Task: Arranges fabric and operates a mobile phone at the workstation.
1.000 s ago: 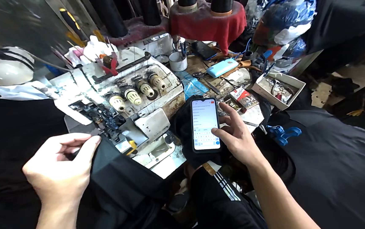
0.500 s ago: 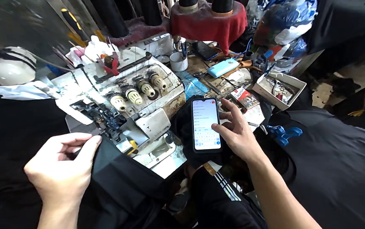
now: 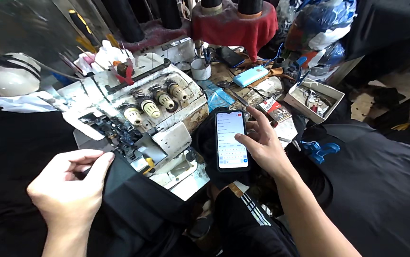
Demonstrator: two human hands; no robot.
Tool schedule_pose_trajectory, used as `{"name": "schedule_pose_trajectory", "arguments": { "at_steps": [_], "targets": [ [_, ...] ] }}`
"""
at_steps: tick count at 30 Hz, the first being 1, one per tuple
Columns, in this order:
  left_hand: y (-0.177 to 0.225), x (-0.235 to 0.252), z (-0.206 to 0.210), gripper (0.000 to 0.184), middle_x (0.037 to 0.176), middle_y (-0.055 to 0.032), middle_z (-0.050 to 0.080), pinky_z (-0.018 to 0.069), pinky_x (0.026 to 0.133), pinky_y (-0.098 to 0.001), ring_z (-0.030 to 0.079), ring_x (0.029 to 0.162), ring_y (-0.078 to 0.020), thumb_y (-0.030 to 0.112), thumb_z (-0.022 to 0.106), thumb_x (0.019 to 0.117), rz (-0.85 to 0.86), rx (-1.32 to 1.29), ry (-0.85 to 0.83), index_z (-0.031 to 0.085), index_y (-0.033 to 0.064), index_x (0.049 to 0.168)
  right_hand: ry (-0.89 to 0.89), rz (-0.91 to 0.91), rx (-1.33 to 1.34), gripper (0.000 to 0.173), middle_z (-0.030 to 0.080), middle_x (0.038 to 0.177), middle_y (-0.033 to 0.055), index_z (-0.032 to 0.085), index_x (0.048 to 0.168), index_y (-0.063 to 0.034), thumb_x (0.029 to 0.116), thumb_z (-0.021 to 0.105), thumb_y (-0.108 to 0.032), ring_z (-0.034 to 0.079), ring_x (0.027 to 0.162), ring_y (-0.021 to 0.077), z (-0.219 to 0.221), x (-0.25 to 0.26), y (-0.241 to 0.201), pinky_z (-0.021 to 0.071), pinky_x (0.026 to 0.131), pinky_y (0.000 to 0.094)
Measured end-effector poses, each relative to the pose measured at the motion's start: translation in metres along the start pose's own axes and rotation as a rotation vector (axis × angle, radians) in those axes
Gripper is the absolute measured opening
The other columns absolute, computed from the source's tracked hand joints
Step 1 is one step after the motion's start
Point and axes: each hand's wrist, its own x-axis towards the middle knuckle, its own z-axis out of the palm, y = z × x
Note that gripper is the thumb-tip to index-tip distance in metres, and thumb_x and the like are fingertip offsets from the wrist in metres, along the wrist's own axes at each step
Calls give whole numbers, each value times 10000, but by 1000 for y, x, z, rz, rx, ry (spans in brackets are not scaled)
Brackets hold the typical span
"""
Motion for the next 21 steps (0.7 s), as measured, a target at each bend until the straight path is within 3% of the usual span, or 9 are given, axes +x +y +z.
{"name": "schedule_pose_trajectory", "arguments": {
  "at_steps": [11, 16, 19, 21],
  "targets": [
    [-2, 0, 0, 264, 925, -36, 717, 558, 698, -235, 662, 767, -61, 234, 762, 922, 4, -12, -5, 698, 28, 1076, -6, 0, 6, 757, 684, 1191, 69, 333, 1587, -167, 920, 692, -161, 729, 894, 153, 3, 4, 0, 643, 746, 322],
    [-4, -1, -1, 278, 944, -33, 716, 561, 713, -234, 664, 784, -56, 254, 766, 918, -1, -13, -6, 697, 38, 1079, -28, 62, 21, 750, 649, 1295, 64, 299, 1608, -258, 957, 657, -158, 729, 861, 181, 3, -15, -7, 637, 703, 346],
    [-5, -1, -1, 276, 946, -36, 720, 568, 722, -241, 671, 792, -61, 249, 763, 921, -6, -9, -8, 697, 36, 1084, -20, 64, -29, 797, 658, 1265, 43, 291, 1612, -324, 935, 675, -151, 697, 720, 185, 3, -23, -5, 612, 580, 341],
    [-5, -1, -1, 270, 948, -31, 720, 562, 720, -235, 668, 793, -59, 247, 764, 921, -8, -10, -7, 698, 41, 1083, -29, 57, -50, 840, 659, 1270, 42, 270, 1616, -340, 921, 692, -129, 714, 748, 193, 3, -27, -5, 624, 583, 357]
  ]
}}
